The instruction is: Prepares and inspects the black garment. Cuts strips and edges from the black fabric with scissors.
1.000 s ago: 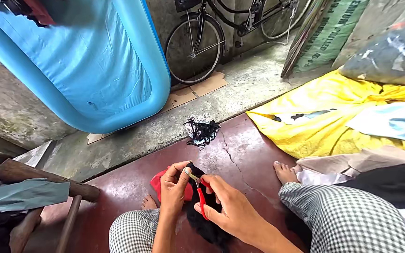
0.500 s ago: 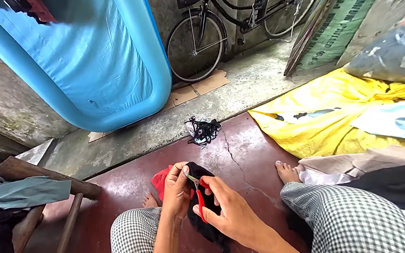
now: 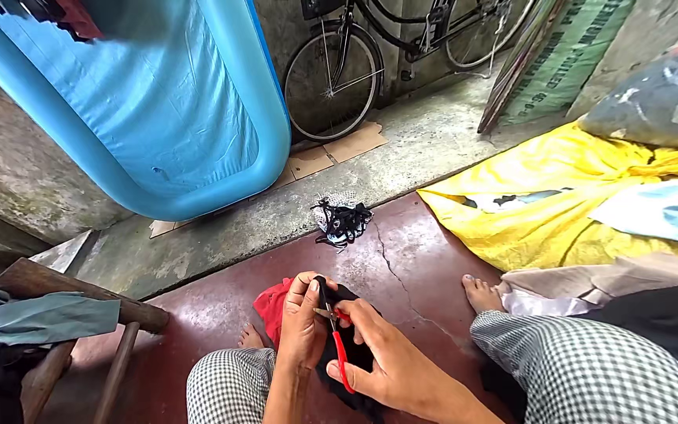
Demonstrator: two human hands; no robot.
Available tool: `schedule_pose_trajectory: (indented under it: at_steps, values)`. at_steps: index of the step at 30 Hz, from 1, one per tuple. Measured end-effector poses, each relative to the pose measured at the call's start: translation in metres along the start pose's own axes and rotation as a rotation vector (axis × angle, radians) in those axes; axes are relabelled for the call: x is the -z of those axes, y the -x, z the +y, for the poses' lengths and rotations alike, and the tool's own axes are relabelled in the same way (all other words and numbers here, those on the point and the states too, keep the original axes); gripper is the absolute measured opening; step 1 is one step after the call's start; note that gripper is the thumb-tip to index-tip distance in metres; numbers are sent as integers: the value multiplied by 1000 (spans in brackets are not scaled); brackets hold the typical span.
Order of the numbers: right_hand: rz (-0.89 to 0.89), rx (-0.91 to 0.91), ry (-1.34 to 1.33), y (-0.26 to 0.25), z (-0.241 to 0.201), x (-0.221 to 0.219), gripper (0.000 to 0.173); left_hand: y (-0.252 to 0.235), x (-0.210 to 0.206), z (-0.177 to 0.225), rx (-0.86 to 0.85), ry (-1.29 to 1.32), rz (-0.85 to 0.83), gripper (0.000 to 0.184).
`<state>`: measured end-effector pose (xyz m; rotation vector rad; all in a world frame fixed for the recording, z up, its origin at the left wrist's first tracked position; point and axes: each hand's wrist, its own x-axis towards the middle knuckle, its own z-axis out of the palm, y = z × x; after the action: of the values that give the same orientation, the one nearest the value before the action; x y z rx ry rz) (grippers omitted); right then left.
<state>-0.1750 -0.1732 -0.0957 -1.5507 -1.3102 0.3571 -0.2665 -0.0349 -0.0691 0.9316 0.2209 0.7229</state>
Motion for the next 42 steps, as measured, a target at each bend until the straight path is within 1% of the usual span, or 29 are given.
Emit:
schedule_pose_trajectory:
  at_steps: [2, 5, 8, 11, 13, 17, 20, 22, 24, 26, 30, 36, 40, 42]
  values:
    - [15, 7, 29, 1, 0, -2, 80, 0, 0, 0, -5, 8, -5, 15]
    - [30, 13, 20, 1, 1, -3, 76, 0, 1, 1, -11, 24, -20, 16]
    - [35, 10, -28, 0, 3, -6, 68, 0, 2, 1, -18, 35, -12, 17]
    - [40, 32, -117, -1, 5, -9, 54, 0, 3, 2, -11, 64, -14, 16]
    - [24, 22, -154, -2, 5, -9, 48, 0, 3, 3, -10, 74, -10, 16]
    - [-16, -4, -223, -3, 3, -7, 48, 0, 4, 5, -14, 52, 31, 18]
    - [-56, -34, -279, -5, 2, -4, 41, -1, 6, 9, -26, 12, 57, 19]
    - [-87, -64, -303, -6, 2, -2, 41, -1, 6, 11, -35, 0, 55, 19]
    - [-161, -96, -320, -7, 1, 1, 48, -2, 7, 11, -37, -16, 46, 19]
    - [-209, -86, -333, -7, -1, 1, 54, -2, 7, 10, -40, -25, 40, 18]
    - [-139, -41, -287, -6, -1, 2, 57, 0, 5, 8, -19, -26, 49, 16]
    - [-159, -57, -321, -6, -3, 10, 54, 2, 5, 6, 19, -25, -8, 15]
    - [-165, -102, -372, -6, -2, 12, 46, 1, 7, 6, 28, -11, -25, 17]
    - [-179, -132, -386, -6, -2, 14, 45, 0, 8, 8, 18, -63, -33, 16]
